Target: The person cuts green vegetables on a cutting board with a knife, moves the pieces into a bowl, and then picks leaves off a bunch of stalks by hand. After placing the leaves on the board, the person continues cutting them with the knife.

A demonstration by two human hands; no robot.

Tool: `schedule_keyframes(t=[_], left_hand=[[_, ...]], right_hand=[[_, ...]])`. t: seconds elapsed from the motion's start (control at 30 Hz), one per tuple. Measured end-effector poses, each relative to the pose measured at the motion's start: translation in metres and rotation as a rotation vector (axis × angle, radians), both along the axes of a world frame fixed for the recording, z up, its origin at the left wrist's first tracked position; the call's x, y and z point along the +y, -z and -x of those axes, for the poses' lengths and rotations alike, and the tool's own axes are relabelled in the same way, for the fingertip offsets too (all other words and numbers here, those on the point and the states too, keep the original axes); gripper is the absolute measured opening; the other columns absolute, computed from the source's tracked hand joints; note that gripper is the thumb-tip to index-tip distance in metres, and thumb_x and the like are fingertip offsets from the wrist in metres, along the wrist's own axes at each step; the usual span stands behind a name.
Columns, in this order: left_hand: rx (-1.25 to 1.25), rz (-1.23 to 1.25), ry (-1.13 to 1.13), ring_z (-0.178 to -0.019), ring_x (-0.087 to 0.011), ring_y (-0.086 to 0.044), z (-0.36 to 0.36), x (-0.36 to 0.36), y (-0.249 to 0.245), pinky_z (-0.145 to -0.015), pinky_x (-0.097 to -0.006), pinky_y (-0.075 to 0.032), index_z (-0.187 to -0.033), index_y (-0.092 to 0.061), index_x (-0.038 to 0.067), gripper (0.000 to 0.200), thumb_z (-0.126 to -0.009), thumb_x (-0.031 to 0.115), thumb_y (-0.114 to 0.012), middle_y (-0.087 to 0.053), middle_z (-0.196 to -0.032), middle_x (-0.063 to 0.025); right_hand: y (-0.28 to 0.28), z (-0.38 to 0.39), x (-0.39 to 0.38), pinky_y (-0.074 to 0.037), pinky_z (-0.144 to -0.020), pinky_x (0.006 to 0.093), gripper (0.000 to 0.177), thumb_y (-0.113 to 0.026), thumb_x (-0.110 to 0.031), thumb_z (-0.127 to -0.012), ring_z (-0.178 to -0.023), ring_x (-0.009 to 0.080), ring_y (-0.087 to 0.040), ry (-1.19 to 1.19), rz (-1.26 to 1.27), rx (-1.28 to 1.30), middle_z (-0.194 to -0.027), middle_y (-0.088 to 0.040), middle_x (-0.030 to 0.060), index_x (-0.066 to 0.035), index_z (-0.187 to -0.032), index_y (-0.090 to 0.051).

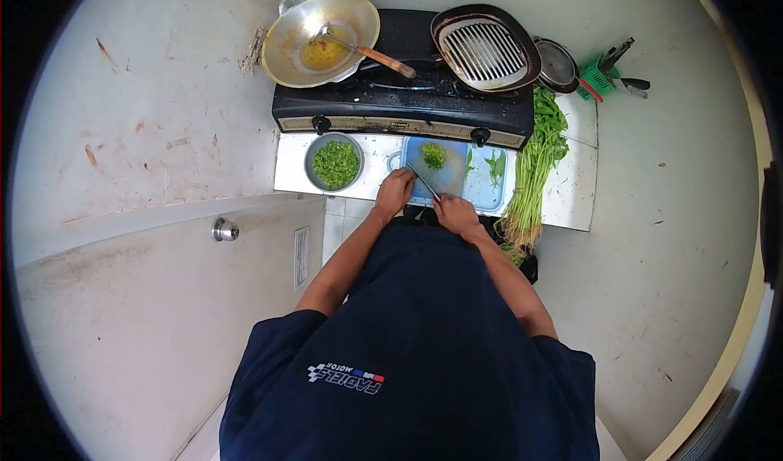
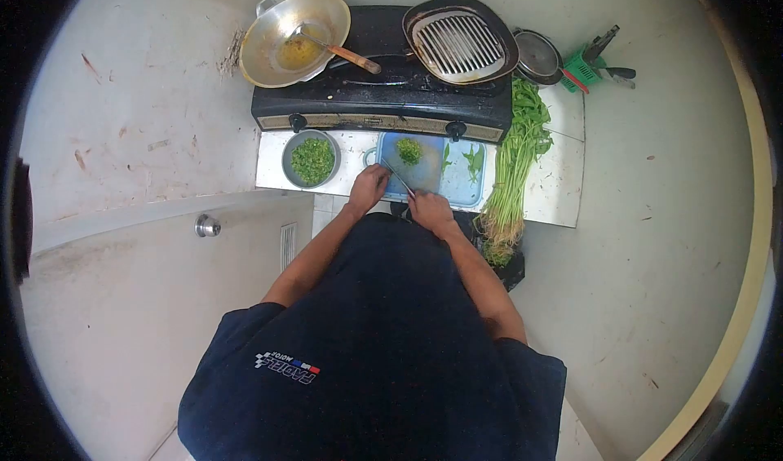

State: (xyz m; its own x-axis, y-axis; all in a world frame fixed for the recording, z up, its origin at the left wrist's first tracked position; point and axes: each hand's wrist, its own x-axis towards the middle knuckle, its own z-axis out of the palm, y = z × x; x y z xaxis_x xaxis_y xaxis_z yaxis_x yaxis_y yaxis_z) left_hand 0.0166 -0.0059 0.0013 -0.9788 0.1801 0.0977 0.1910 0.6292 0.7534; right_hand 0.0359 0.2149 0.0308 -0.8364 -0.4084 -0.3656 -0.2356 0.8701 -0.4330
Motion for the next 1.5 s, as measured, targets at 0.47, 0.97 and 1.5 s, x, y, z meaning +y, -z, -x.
schedule_keyframes(t=[0.47,0.97,1.5], left_hand=[[-0.043,-0.01,-0.05,-0.093,-0.0412,-0.064,-0.002,0.004,-0.004,-0.084,-0.0483,-0.053,-0.096,-0.066,0.001,0.008,-0.09,0.003,-0.063,-0.064,-0.094,-0.0189],[-0.089,-0.042,-0.108,-0.08,-0.0417,-0.066,0.003,0.01,-0.004,-0.075,-0.0493,-0.054,-0.092,-0.067,-0.001,0.007,-0.086,0.003,-0.065,-0.064,-0.086,-0.0206],[-0.023,0.025,-0.04,-0.085,-0.0386,-0.065,-0.005,0.004,-0.004,-0.077,-0.0465,-0.055,-0.095,-0.07,0.0,0.01,-0.085,0.002,-0.068,-0.062,-0.093,-0.0177]], right_hand=[[-0.002,0.001,-0.001,-0.058,-0.08,0.0548,0.044,-0.049,-0.038,-0.104,-0.083,0.0461,-0.072,0.033,-0.028,-0.032,-0.087,-0.073,0.0264,0.0,-0.105,-0.07],[0.001,0.003,0.003,-0.057,-0.078,0.0549,0.044,-0.049,-0.039,-0.104,-0.082,0.0456,-0.072,-0.004,-0.002,0.019,-0.083,-0.073,0.0247,-0.001,-0.105,-0.069],[0.003,-0.001,0.004,-0.058,-0.078,0.0534,0.039,-0.053,-0.036,-0.101,-0.081,0.0437,-0.072,0.084,0.024,0.043,-0.086,-0.073,0.0236,-0.001,-0.102,-0.069]])
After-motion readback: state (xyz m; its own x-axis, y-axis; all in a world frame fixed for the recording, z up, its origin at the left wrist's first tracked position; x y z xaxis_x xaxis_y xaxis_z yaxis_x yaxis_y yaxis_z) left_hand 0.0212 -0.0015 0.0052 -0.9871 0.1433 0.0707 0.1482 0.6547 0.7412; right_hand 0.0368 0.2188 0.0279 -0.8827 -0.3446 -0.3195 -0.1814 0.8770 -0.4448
